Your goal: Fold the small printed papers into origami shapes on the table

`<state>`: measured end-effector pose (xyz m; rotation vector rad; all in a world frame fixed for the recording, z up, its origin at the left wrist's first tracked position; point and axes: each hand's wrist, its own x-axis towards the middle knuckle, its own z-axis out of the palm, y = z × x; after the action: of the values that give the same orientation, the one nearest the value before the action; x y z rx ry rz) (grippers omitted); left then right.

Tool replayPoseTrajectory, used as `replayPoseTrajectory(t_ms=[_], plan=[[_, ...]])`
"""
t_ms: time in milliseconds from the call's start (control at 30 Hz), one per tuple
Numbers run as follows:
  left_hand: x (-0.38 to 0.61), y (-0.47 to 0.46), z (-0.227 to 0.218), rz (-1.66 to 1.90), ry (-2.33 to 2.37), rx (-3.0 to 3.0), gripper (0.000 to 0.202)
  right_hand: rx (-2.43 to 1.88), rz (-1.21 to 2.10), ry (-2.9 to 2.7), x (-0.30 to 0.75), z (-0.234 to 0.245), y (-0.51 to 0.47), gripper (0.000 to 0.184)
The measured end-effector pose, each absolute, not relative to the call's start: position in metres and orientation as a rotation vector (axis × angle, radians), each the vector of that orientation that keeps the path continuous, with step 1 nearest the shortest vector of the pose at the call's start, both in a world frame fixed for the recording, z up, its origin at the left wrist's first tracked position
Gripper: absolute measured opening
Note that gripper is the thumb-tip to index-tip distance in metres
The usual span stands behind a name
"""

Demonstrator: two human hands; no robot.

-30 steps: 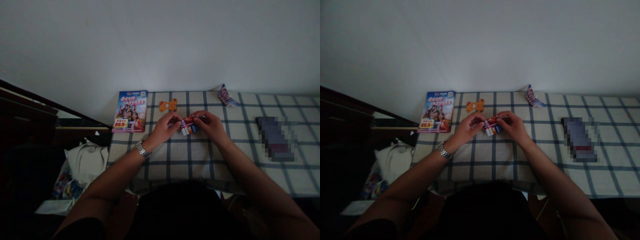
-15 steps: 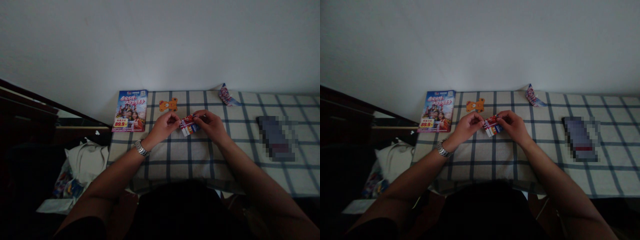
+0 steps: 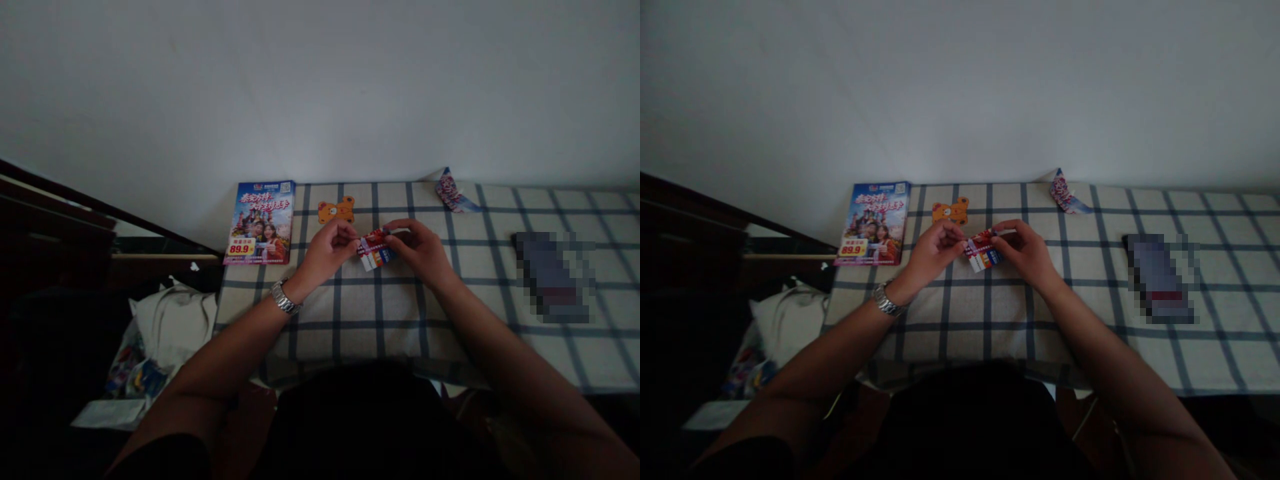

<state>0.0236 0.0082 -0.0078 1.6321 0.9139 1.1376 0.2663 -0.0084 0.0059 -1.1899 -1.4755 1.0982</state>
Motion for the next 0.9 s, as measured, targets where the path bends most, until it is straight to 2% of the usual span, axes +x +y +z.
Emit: replayPoseTrajectory(t_ms=[167, 233, 567, 900], plan=[[0.024, 0.005, -0.002, 1.237, 1.004, 1.674, 0.014, -1.244, 0.615, -1.649, 0.269, 0.016, -0.01, 0.026], [0.024, 0.003, 0.003, 1.255, 1.042, 1.697, 0.012, -1.264, 0.562, -1.657, 0.27, 0.019, -0.012, 0.022], [0.024, -0.004, 0.012, 1.261, 1.086, 1.973, 0.017, -1.188, 1.068, -1.506, 0.263, 0.011, -0.014, 0.033], [0.029, -0.01, 0.017, 1.189, 0.958, 2.298, 0.018, -1.131, 1.359, -1.281, 0.256, 0.015, -0.015, 0.041]])
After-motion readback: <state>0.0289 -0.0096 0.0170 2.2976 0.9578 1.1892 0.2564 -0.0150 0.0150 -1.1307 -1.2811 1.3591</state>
